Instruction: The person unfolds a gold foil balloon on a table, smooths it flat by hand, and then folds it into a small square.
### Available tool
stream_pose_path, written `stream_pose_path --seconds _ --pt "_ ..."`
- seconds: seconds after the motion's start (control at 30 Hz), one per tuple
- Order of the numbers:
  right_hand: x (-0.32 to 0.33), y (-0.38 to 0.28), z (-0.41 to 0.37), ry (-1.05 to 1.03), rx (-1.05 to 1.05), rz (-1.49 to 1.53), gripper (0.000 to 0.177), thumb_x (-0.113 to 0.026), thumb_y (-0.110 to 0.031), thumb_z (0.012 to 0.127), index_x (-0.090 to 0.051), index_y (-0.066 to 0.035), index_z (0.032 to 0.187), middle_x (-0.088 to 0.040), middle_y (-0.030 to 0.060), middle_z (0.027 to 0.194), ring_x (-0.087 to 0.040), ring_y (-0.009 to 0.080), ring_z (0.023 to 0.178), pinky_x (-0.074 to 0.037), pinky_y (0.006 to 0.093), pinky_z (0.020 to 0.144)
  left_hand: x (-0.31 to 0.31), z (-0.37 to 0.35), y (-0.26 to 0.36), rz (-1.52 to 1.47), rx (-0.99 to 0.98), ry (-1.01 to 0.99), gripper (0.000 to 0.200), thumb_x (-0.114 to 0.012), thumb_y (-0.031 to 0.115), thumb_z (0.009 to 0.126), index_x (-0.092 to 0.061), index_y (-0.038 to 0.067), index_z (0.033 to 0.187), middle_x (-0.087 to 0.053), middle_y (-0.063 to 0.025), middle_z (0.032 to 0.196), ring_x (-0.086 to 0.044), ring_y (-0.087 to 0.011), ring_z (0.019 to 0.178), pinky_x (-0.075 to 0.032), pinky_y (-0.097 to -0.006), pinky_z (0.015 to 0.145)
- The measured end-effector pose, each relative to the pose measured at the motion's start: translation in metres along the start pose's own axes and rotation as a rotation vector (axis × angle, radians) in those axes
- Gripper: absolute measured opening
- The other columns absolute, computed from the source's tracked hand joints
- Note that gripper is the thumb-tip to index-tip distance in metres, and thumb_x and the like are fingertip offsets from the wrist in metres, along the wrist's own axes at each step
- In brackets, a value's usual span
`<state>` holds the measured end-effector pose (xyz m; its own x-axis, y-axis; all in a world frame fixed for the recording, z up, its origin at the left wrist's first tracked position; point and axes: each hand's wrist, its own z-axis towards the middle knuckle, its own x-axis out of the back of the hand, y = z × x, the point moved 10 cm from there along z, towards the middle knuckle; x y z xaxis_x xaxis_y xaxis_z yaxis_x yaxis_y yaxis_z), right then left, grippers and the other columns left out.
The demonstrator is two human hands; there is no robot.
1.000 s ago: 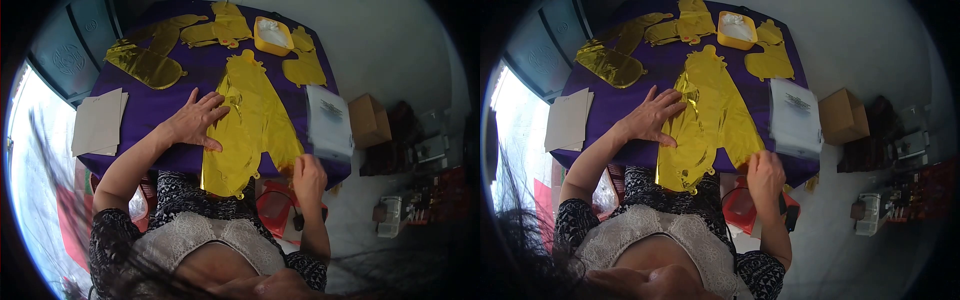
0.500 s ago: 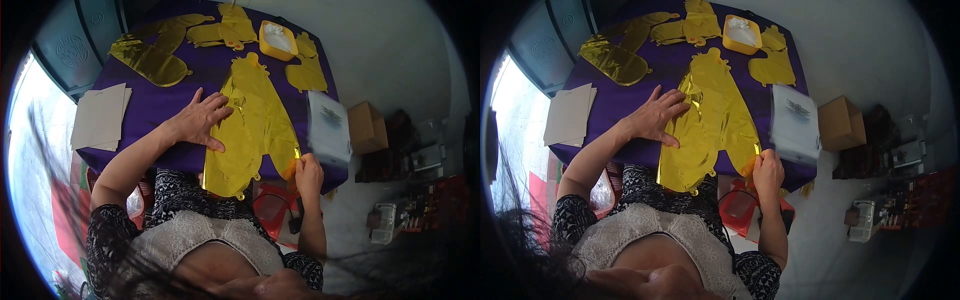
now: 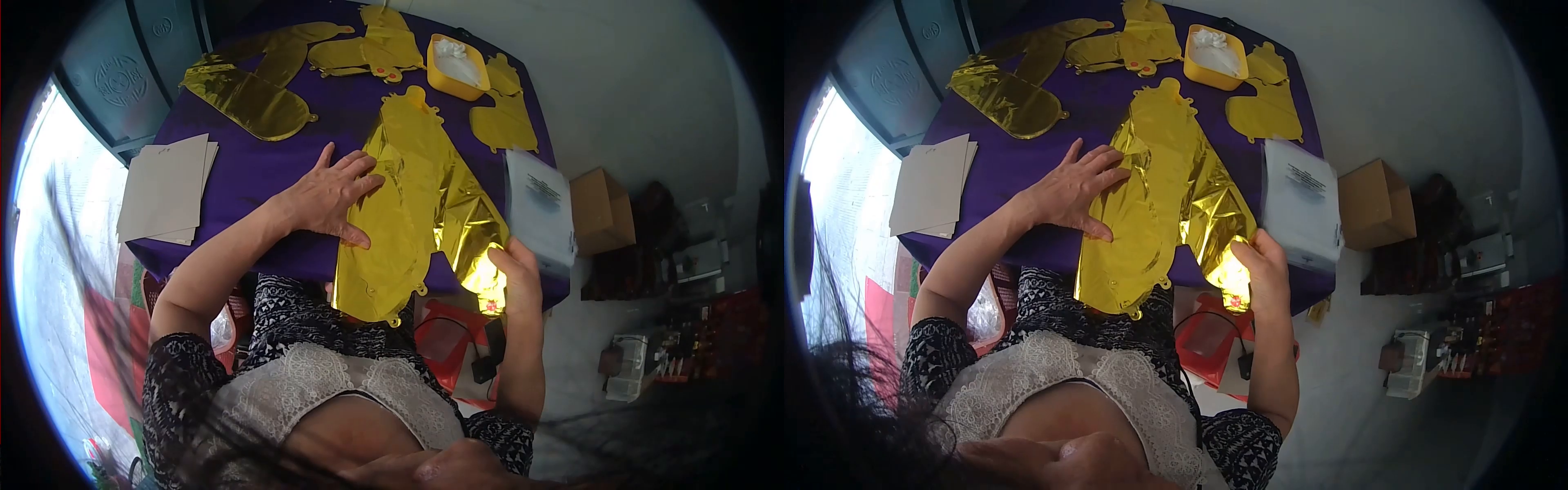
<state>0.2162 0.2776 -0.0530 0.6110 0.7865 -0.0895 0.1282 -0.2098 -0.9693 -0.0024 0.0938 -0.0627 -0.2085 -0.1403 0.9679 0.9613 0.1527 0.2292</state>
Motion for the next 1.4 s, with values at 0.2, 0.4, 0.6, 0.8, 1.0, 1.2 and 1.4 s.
stream_pose_path --seconds 0.2,0.4,0.6,0.8,1.0,1.2,1.4 --pt "-0.040 -0.014 0.006 -0.164 0.086 -0.218 0.023 -0.063 -0.009 0.097 -0.066 0.003 0.117 -0.069 0.0029 0.098 -0.063 0.0063 0.086 -0.052 0.0241 0.075 0.000 -0.001 -0.001 -0.011 0.009 0.009 0.113 -0.080 0.075 0.064 -0.047 0.007 0.148 -0.040 -0.0208 0.155 -0.029 -0.0383 0.151 -0.018 -0.0706 0.121" --pt "-0.123 -0.016 -0.010 -0.701 0.214 -0.174 0.034 -0.062 -0.013 0.103 -0.056 0.005 0.130 -0.068 0.0050 0.112 -0.061 0.0086 0.098 -0.051 0.0270 0.086 -0.001 -0.001 -0.001 -0.009 0.000 0.023 0.110 -0.085 0.066 0.064 -0.047 0.007 0.148 -0.040 -0.0200 0.155 -0.028 -0.0375 0.152 -0.019 -0.0704 0.121" --pt "-0.056 -0.019 0.030 -0.251 0.539 -0.778 0.028 -0.054 -0.010 0.103 -0.065 0.006 0.125 -0.067 0.0162 0.131 -0.063 0.0247 0.116 -0.047 0.0372 0.102 -0.001 0.000 -0.002 0.014 0.008 0.023 0.103 -0.091 0.050 0.063 -0.047 0.009 0.148 -0.042 -0.0183 0.153 -0.031 -0.0365 0.151 -0.022 -0.0711 0.120" --pt "-0.088 -0.007 0.017 -0.248 0.885 -1.329 0.050 -0.066 -0.015 0.096 -0.055 0.005 0.141 -0.054 0.0218 0.149 -0.045 0.0374 0.142 -0.035 0.0526 0.113 -0.002 0.000 -0.003 0.022 -0.004 0.049 0.100 -0.090 0.046 0.065 -0.047 0.009 0.147 -0.043 -0.0180 0.151 -0.031 -0.0361 0.151 -0.022 -0.0714 0.120" --pt "-0.101 0.015 0.021 -0.383 0.842 -1.441 0.062 -0.068 -0.026 0.096 -0.050 0.007 0.145 -0.043 0.0232 0.158 -0.032 0.0382 0.152 -0.025 0.0540 0.121 -0.003 0.000 -0.004 0.010 0.002 0.063 0.097 -0.089 0.044 0.067 -0.048 0.009 0.147 -0.043 -0.0176 0.152 -0.031 -0.0359 0.151 -0.022 -0.0715 0.120" --pt "-0.105 0.012 0.019 -0.423 0.838 -1.444 0.063 -0.066 -0.029 0.096 -0.050 0.006 0.146 -0.041 0.0247 0.158 -0.030 0.0388 0.152 -0.024 0.0544 0.121 -0.001 0.000 -0.004 0.009 0.011 0.058 0.097 -0.090 0.041 0.066 -0.047 0.008 0.147 -0.042 -0.0173 0.153 -0.031 -0.0356 0.151 -0.022 -0.0713 0.120" --pt "-0.103 -0.006 0.029 -0.446 0.886 -1.383 0.057 -0.060 -0.026 0.100 -0.049 0.004 0.147 -0.037 0.0248 0.161 -0.029 0.0394 0.153 -0.023 0.0530 0.122 0.000 -0.001 -0.003 0.006 0.010 0.069 0.101 -0.092 0.042 0.062 -0.048 0.009 0.147 -0.043 -0.0173 0.152 -0.032 -0.0355 0.151 -0.021 -0.0709 0.121"
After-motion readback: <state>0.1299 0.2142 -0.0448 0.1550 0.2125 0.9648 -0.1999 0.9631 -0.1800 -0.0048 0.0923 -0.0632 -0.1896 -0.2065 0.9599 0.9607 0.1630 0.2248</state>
